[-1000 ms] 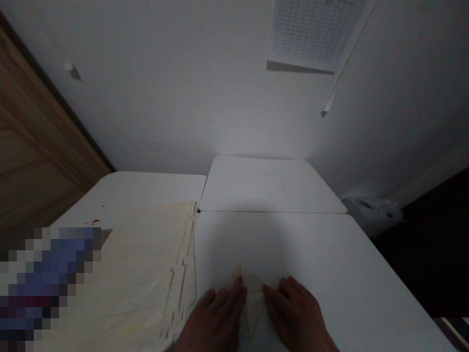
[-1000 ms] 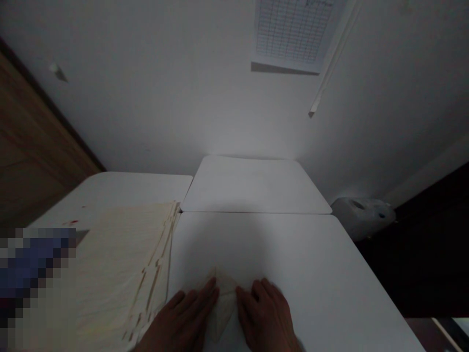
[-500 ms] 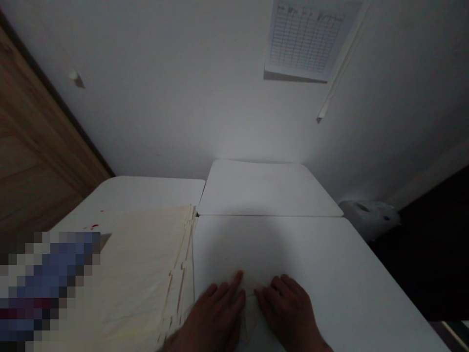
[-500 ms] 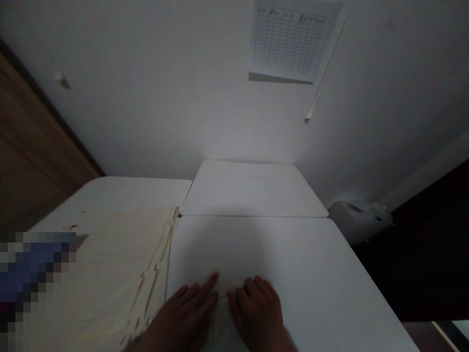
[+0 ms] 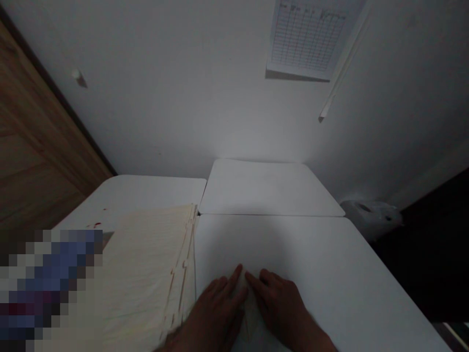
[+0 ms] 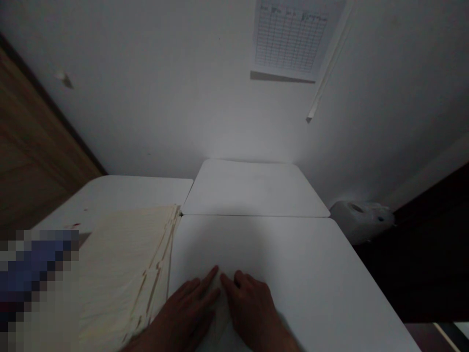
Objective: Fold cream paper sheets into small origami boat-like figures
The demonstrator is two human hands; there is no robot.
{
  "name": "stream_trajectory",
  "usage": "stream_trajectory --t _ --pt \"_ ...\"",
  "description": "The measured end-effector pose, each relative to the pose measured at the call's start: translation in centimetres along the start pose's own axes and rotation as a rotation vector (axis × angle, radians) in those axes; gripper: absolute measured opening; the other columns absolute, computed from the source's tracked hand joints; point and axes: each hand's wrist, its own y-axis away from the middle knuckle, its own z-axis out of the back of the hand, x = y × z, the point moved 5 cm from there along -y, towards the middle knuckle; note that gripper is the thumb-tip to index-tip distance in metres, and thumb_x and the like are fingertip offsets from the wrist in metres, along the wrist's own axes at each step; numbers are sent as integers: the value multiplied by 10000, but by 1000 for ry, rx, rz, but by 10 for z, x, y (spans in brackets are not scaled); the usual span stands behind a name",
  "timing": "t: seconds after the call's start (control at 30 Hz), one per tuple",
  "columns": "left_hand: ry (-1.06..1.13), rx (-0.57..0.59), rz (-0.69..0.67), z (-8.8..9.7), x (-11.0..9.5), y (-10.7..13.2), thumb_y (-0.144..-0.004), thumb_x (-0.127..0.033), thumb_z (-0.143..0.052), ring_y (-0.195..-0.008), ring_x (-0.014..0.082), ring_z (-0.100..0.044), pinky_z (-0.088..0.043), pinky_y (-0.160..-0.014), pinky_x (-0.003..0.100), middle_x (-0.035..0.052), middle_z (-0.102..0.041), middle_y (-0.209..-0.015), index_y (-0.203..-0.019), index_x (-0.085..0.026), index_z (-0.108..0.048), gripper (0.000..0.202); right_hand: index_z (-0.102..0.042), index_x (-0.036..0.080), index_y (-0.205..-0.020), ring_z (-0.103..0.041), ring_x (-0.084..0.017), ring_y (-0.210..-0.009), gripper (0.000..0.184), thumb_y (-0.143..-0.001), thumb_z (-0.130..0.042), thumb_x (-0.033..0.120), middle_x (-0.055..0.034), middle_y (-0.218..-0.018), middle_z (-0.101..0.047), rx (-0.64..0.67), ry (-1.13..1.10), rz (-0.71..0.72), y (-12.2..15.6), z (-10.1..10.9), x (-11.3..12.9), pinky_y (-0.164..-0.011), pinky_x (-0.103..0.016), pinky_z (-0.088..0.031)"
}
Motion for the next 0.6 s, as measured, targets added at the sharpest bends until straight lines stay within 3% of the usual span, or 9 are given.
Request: stream_trajectory --t 0.17,0.4,0.6 --pt "-170 -84 -34 -9 -2 10 -799 -106 -461 -1097 305 -586 -516 -876 452 168 -429 -1412 -1339 -178 -420 546 -437 293 -1316 -623 -197 -832 506 -845 -512 125 -49 -993 -628 38 -2 -19 -4 2 2 -683 -284 -474" --pt "-271 -220 -60 -9 -4 22 -861 -125 -377 -1033 259 -607 -526 -832 396 133 -505 -1357 -1314 -189 -464 466 -519 321 -1230 -633 -175 -777 323 -910 -507 276 -30 -956 -643 -28 -56 -86 -5 -1 2 -667 -268 -471" --pt "-378 -310 -76 -8 -8 32 -864 -192 -391 -918 237 -638 -536 -765 356 126 -601 -1244 -1176 -139 -579 368 -549 322 -1215 -637 -166 -768 307 -914 -491 322 -38 -948 -649 -47 -83 -122 -4 1 2 -678 -256 -465"
